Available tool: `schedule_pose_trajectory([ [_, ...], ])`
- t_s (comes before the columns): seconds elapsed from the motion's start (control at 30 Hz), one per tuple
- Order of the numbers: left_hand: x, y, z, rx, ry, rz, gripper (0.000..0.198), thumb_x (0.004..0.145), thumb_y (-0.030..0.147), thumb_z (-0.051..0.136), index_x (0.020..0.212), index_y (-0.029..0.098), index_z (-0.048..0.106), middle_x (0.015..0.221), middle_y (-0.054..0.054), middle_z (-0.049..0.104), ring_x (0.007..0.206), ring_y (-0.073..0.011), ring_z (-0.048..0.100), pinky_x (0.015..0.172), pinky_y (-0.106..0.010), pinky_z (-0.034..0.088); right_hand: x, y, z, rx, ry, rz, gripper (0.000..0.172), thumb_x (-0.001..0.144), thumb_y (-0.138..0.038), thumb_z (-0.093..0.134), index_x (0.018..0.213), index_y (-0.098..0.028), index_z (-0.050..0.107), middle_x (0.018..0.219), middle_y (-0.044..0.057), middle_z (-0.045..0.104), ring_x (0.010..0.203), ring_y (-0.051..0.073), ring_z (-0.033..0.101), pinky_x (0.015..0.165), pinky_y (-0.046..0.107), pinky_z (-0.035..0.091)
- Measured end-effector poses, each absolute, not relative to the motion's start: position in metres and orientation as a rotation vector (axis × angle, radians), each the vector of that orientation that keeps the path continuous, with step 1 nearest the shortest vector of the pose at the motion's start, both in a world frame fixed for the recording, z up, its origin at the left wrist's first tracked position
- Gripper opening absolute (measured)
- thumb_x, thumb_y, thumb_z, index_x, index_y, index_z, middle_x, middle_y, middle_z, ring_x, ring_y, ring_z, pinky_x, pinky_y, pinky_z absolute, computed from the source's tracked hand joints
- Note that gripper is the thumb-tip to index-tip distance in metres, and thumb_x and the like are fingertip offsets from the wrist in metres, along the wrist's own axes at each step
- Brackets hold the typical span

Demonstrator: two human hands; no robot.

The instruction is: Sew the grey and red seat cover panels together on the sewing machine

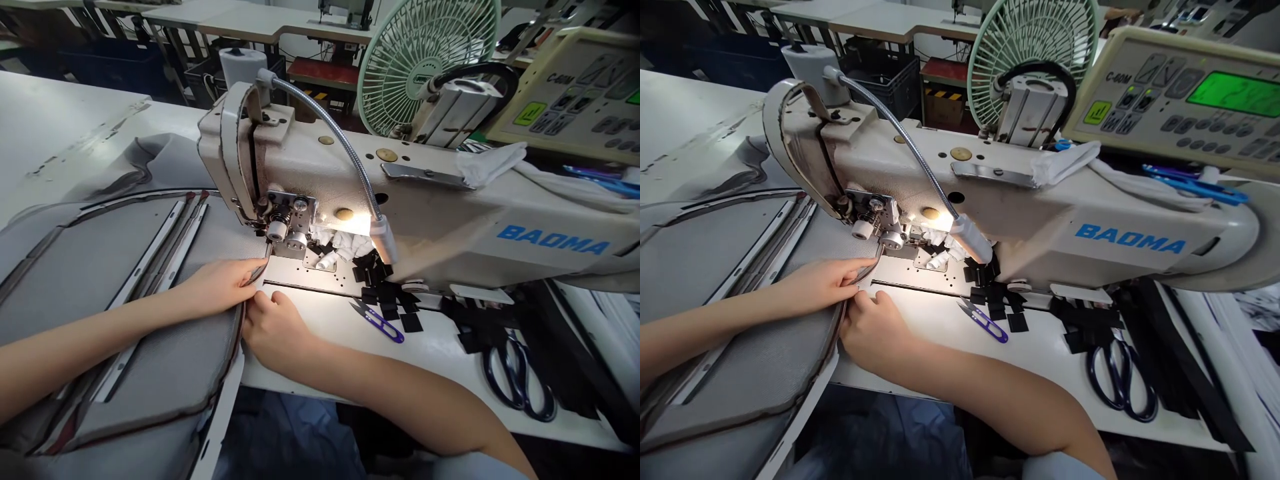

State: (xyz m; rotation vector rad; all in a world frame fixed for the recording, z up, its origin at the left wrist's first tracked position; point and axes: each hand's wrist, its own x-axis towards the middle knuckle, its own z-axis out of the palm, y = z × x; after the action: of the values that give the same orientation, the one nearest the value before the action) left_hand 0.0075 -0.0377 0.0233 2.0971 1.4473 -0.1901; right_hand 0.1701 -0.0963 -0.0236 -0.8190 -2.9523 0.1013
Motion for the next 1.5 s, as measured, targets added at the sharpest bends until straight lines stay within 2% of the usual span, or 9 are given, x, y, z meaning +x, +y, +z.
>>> schedule_pose_trajectory([
  [0.2, 0.019, -0.019, 0.02, 2.092, 1.562, -0.183, 0.052, 0.085, 0.032, 0.042, 0.134, 0.022, 0.056, 0.063, 0.003, 0.052, 0.061, -0.0189, 0.05, 0.058, -0.028, 0.028, 0.168, -0.079, -0.025, -0.918, -2.959, 0.128, 0.011, 0.094, -0.016, 0.055, 0.093, -0.018, 0.066, 0.084, 0.007, 0.065, 0.097, 0.026, 0.052, 0.065, 0.035, 0.04],
  [0.4, 0.016, -0.025, 0.025, 2.136, 1.553, -0.097, 0.048, 0.088, 0.034, 0.045, 0.134, 0.021, 0.05, 0.072, 0.002, 0.058, 0.065, -0.0181, 0.055, 0.061, -0.028, 0.033, 0.172, -0.068, -0.026, -1.028, -2.933, 0.194, 0.018, 0.097, -0.015, 0.05, 0.1, -0.015, 0.068, 0.096, 0.01, 0.07, 0.113, 0.028, 0.054, 0.078, 0.038, 0.046],
  [0.53, -0.008, -0.09, 0.04, 2.424, 1.389, -0.228, 0.022, 0.086, 0.042, 0.052, 0.09, 0.021, 0.058, 0.069, -0.001, 0.058, 0.057, -0.0197, 0.052, 0.054, -0.031, 0.027, 0.18, -0.104, -0.014, -0.98, -2.963, 0.03, 0.036, 0.098, -0.018, 0.046, 0.124, -0.001, 0.062, 0.136, 0.024, 0.06, 0.131, 0.033, 0.049, 0.091, 0.042, 0.047],
  [0.63, -0.021, -0.137, 0.042, 2.661, 1.231, -0.209, 0.009, 0.086, 0.027, 0.055, 0.08, 0.022, 0.058, 0.074, -0.003, 0.059, 0.064, -0.0221, 0.056, 0.059, -0.033, 0.034, 0.183, -0.146, 0.002, -0.781, -3.06, 0.113, 0.036, 0.091, -0.017, 0.053, 0.12, 0.001, 0.064, 0.13, 0.028, 0.062, 0.115, 0.032, 0.06, 0.08, 0.042, 0.05],
  [0.77, -0.029, -0.154, 0.03, 2.819, 1.148, -0.016, 0.02, 0.091, 0.014, 0.047, 0.08, 0.022, 0.063, 0.11, -0.006, 0.068, 0.097, -0.0254, 0.062, 0.08, -0.039, 0.043, 0.179, -0.177, 0.01, -0.488, -3.066, 0.202, 0.016, 0.086, -0.014, 0.058, 0.095, -0.007, 0.07, 0.106, 0.025, 0.071, 0.085, 0.026, 0.064, 0.066, 0.038, 0.046],
  [0.87, -0.035, -0.15, 0.019, 2.791, 1.066, 0.2, 0.025, 0.098, 0.017, 0.043, 0.09, 0.021, 0.066, 0.134, -0.003, 0.063, 0.125, -0.0227, 0.054, 0.1, -0.037, 0.041, 0.175, -0.174, 0.004, -0.466, -2.942, 0.162, 0.015, 0.088, -0.01, 0.053, 0.085, -0.008, 0.068, 0.092, 0.021, 0.072, 0.074, 0.023, 0.06, 0.059, 0.035, 0.039],
  [1.17, -0.039, -0.123, 0.005, 2.674, 0.972, 0.273, 0.023, 0.099, 0.022, 0.044, 0.104, 0.023, 0.066, 0.13, -0.001, 0.068, 0.125, -0.0184, 0.057, 0.101, -0.033, 0.042, 0.171, -0.15, -0.008, -0.547, -2.831, 0.072, 0.02, 0.085, -0.002, 0.048, 0.081, -0.008, 0.066, 0.074, 0.013, 0.067, 0.062, 0.02, 0.053, 0.052, 0.033, 0.028],
  [1.33, -0.041, -0.106, 0.002, 2.596, 0.959, 0.332, 0.029, 0.099, 0.022, 0.042, 0.119, 0.024, 0.064, 0.127, -0.002, 0.069, 0.121, -0.0175, 0.06, 0.103, -0.031, 0.044, 0.168, -0.132, -0.01, -0.615, -2.859, 0.113, 0.022, 0.089, -0.004, 0.045, 0.082, -0.008, 0.065, 0.073, 0.013, 0.067, 0.063, 0.021, 0.056, 0.051, 0.033, 0.031],
  [1.5, -0.039, -0.089, -0.001, 2.576, 1.032, 0.313, 0.027, 0.097, 0.027, 0.046, 0.116, 0.024, 0.065, 0.122, -0.002, 0.071, 0.116, -0.0198, 0.063, 0.099, -0.033, 0.047, 0.169, -0.13, -0.011, -0.677, -2.856, 0.042, 0.021, 0.09, -0.005, 0.046, 0.091, -0.004, 0.066, 0.085, 0.019, 0.071, 0.074, 0.025, 0.062, 0.053, 0.034, 0.037],
])
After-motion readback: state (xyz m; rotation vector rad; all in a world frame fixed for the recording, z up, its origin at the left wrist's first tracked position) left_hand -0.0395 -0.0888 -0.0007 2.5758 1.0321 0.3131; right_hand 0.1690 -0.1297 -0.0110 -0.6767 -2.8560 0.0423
